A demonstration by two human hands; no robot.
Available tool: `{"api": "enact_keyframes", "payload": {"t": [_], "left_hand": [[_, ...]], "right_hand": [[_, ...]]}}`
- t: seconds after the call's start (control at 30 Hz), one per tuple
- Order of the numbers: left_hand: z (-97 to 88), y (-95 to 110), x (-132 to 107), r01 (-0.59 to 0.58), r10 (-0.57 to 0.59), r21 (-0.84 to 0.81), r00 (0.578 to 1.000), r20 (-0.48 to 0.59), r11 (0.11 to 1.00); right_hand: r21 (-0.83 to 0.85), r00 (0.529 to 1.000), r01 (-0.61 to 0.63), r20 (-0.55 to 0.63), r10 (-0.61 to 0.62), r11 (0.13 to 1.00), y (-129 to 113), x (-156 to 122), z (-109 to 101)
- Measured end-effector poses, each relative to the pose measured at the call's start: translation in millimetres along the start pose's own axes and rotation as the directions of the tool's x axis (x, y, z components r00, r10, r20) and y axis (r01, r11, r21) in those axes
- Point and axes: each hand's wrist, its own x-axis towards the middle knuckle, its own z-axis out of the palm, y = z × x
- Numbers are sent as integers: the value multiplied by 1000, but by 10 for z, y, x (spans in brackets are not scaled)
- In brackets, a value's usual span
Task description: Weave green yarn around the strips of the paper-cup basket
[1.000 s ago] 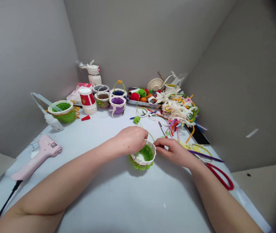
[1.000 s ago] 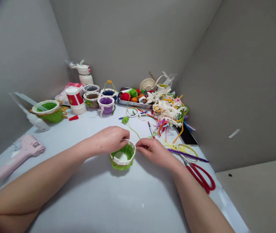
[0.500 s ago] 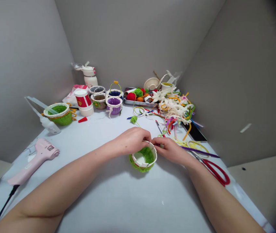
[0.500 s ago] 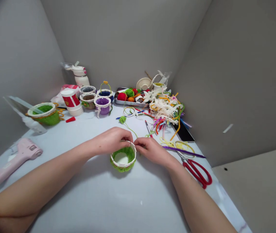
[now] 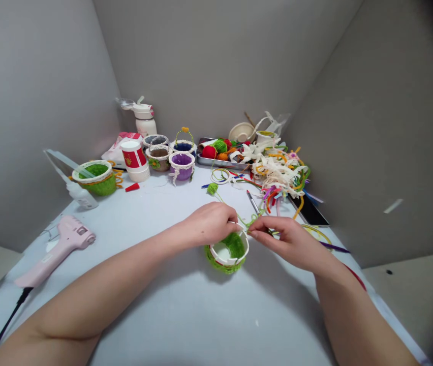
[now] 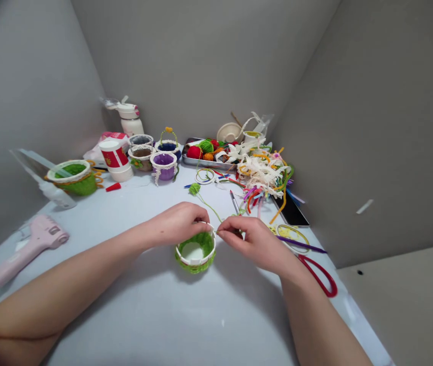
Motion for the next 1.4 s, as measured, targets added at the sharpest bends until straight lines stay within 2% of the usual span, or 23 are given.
{"api": "enact_keyframes", "payload": {"t": [0.17, 0.27, 0.4, 0.5, 0.67, 0.97, 1.23, 1.4], "left_hand": [[-5, 19, -5, 1, -1, 24, 1000, -3, 1000], [-5, 26, 0, 5, -5, 40, 1000, 1, 999], [-2, 29, 5, 1, 0, 51, 1000, -3, 999], [-1, 28, 2, -17, 17, 38, 1000, -11, 999], [-5, 25, -2, -9, 9, 26, 1000, -5, 1000], [-31, 44, -17, 16, -16, 21, 1000, 7, 1000], [-29, 37, -15, -4, 3, 24, 1000, 6, 1000], [-28, 33, -18, 0, -1, 36, 1000, 17, 999]], "right_hand": [[-64, 995, -2, -98, -4, 998, -133, 33, 67], [-161, 992, 41, -114, -59, 986, -186, 58, 111], [-292, 975, 206, -16, -220, 934, -196, 30, 95], [-287, 965, 260, 36, -261, 922, -152, -26, 28], [-238, 974, 227, 45, -222, 944, -44, -87, -67], [-178, 984, 177, 34, -173, 968, 38, -90, -87], [-76, 987, 135, 100, -127, 988, 106, -54, -134], [-77, 977, 98, 195, -81, 992, 168, 7, -11]]}}
